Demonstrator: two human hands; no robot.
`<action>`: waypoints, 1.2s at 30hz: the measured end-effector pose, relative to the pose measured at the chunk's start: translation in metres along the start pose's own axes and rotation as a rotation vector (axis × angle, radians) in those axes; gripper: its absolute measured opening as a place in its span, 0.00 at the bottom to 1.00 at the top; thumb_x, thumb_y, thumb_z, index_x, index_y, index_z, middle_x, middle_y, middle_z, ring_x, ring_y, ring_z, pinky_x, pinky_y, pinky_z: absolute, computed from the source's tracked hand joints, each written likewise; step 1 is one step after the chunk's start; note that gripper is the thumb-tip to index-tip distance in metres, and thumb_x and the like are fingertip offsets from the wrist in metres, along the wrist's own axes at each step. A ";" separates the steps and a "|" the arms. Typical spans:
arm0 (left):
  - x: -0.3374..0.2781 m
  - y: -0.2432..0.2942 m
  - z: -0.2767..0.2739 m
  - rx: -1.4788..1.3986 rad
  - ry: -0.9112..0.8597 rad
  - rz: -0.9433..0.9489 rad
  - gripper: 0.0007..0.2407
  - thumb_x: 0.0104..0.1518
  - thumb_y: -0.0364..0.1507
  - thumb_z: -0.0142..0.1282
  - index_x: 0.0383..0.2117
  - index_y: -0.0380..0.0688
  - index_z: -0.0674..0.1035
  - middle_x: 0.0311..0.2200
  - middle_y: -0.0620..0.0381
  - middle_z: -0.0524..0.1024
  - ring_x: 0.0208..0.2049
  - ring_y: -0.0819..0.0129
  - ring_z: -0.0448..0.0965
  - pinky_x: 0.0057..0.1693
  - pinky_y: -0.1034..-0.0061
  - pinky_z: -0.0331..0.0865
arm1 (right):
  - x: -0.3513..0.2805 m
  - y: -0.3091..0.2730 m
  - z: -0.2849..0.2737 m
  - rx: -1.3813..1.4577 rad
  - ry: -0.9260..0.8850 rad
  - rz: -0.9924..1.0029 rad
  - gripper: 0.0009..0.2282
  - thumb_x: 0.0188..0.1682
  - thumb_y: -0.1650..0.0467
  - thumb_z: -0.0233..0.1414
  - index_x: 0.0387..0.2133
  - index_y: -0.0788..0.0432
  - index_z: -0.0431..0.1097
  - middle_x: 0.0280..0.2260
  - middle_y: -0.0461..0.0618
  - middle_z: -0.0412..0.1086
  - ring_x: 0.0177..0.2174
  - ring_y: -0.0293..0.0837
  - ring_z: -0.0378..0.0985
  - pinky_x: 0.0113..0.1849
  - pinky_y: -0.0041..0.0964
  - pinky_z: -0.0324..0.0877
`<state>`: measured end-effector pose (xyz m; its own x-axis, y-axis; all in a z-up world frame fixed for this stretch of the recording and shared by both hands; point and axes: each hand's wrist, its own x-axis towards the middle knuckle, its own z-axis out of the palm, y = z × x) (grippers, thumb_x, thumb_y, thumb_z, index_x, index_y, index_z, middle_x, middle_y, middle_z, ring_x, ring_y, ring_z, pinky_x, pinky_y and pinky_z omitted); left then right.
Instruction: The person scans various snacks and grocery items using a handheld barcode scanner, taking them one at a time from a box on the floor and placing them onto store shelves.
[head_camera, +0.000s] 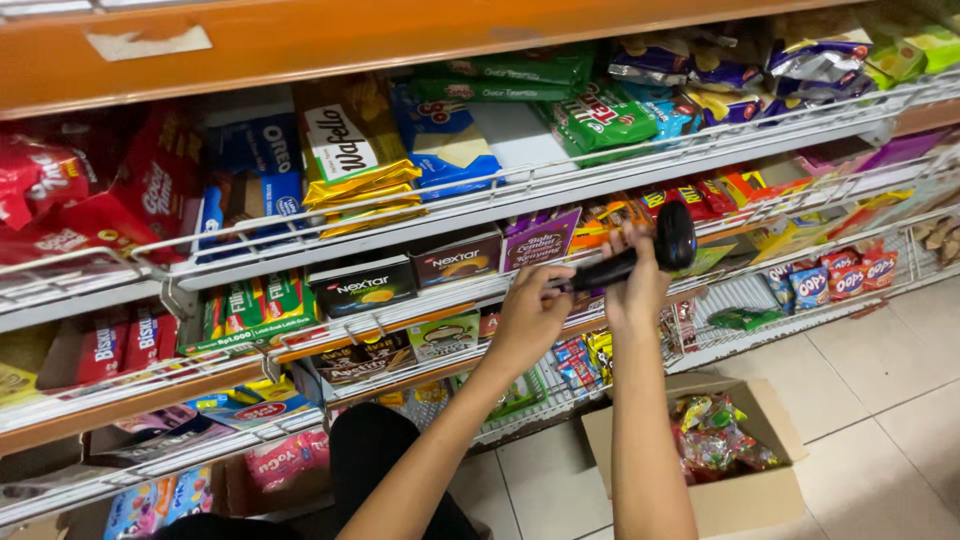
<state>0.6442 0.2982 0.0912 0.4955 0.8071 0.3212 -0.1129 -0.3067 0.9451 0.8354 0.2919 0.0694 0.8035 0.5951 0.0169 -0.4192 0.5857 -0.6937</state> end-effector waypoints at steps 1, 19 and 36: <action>-0.008 0.000 -0.011 -0.002 0.010 -0.001 0.13 0.56 0.24 0.55 0.48 0.43 0.78 0.49 0.50 0.72 0.42 0.63 0.82 0.48 0.74 0.76 | -0.016 0.002 -0.002 -0.030 0.010 -0.043 0.05 0.52 0.74 0.53 0.40 0.56 0.68 0.40 0.48 0.72 0.38 0.43 0.77 0.40 0.39 0.73; -0.409 -0.014 -0.376 -0.027 0.892 -0.391 0.09 0.63 0.22 0.46 0.45 0.38 0.79 0.39 0.56 0.80 0.42 0.72 0.77 0.51 0.79 0.69 | -0.478 0.217 0.107 -0.747 -1.501 0.400 0.17 0.39 0.70 0.67 0.40 0.63 0.74 0.35 0.50 0.78 0.35 0.39 0.80 0.40 0.36 0.75; -0.823 -0.247 -0.329 0.664 1.739 -1.203 0.10 0.53 0.33 0.57 0.36 0.45 0.85 0.39 0.42 0.80 0.47 0.45 0.76 0.55 0.57 0.69 | -0.733 0.348 0.057 -0.750 -2.496 0.526 0.16 0.41 0.76 0.57 0.45 0.63 0.71 0.35 0.65 0.76 0.40 0.61 0.81 0.38 0.42 0.75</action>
<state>-0.0194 -0.1247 -0.3865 -0.9846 0.0952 -0.1468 -0.0236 0.7592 0.6504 0.0767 0.0912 -0.1437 -0.9787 0.0900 -0.1845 0.2052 0.4325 -0.8780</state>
